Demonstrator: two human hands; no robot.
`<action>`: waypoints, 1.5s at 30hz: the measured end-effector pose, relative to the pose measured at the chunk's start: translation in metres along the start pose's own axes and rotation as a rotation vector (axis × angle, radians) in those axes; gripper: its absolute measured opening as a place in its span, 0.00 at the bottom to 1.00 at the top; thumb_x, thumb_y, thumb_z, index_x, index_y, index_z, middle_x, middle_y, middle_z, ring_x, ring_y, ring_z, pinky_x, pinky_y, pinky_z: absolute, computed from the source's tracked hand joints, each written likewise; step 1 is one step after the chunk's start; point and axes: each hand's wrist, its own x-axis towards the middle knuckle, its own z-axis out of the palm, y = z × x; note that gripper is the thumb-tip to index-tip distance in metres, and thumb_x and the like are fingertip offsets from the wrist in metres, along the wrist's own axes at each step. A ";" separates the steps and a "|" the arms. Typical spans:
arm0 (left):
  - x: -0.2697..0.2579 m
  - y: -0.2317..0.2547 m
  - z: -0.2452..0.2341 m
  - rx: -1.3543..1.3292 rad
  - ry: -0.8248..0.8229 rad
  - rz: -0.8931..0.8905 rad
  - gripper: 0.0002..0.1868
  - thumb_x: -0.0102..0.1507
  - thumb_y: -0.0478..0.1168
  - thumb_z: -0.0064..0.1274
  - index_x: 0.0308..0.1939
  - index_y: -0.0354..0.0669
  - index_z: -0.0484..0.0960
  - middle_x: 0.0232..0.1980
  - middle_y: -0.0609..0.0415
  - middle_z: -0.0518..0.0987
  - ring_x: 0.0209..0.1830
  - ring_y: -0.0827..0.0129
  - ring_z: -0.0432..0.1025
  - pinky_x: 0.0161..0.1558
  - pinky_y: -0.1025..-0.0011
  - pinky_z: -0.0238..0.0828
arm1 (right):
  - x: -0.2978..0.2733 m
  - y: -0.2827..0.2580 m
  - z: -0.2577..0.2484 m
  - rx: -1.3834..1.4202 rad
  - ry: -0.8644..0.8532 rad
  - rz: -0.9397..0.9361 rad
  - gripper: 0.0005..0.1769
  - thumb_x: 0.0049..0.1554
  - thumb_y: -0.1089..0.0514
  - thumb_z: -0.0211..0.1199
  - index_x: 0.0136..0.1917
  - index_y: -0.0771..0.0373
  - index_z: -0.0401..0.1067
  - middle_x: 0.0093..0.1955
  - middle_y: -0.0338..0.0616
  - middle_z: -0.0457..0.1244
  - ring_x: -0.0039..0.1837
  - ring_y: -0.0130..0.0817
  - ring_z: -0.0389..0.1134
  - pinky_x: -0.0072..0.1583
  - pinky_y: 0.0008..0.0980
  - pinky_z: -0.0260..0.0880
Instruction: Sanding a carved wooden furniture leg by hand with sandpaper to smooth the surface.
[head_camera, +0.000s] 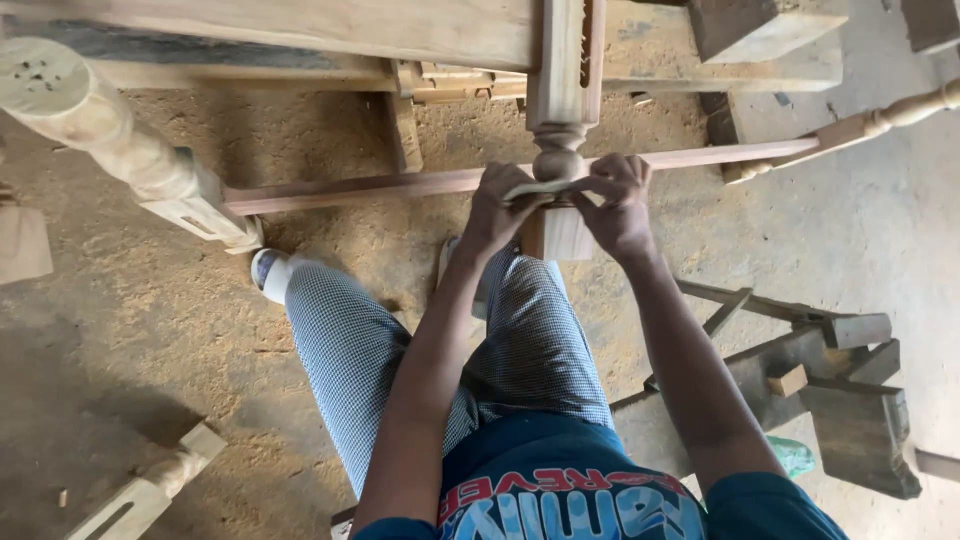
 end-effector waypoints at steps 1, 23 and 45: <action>-0.014 -0.018 0.004 -0.108 0.039 -0.116 0.10 0.57 0.38 0.70 0.37 0.45 0.84 0.35 0.54 0.78 0.38 0.61 0.69 0.47 0.65 0.66 | 0.002 0.000 0.009 -0.016 -0.012 -0.048 0.07 0.50 0.52 0.79 0.39 0.51 0.81 0.46 0.39 0.61 0.51 0.40 0.61 0.60 0.41 0.56; 0.052 0.016 0.011 0.356 -0.328 -0.096 0.06 0.60 0.45 0.66 0.38 0.52 0.86 0.37 0.56 0.78 0.42 0.55 0.74 0.46 0.58 0.76 | -0.005 0.029 -0.025 0.541 -0.091 0.280 0.14 0.52 0.64 0.78 0.52 0.60 0.81 0.51 0.52 0.67 0.53 0.44 0.70 0.57 0.40 0.68; 0.044 0.072 0.012 0.692 -0.495 0.305 0.08 0.66 0.41 0.56 0.47 0.47 0.83 0.46 0.53 0.76 0.45 0.58 0.71 0.47 0.61 0.66 | -0.015 0.012 -0.038 0.507 -0.135 0.093 0.18 0.47 0.71 0.68 0.52 0.62 0.80 0.52 0.53 0.68 0.54 0.58 0.69 0.55 0.50 0.70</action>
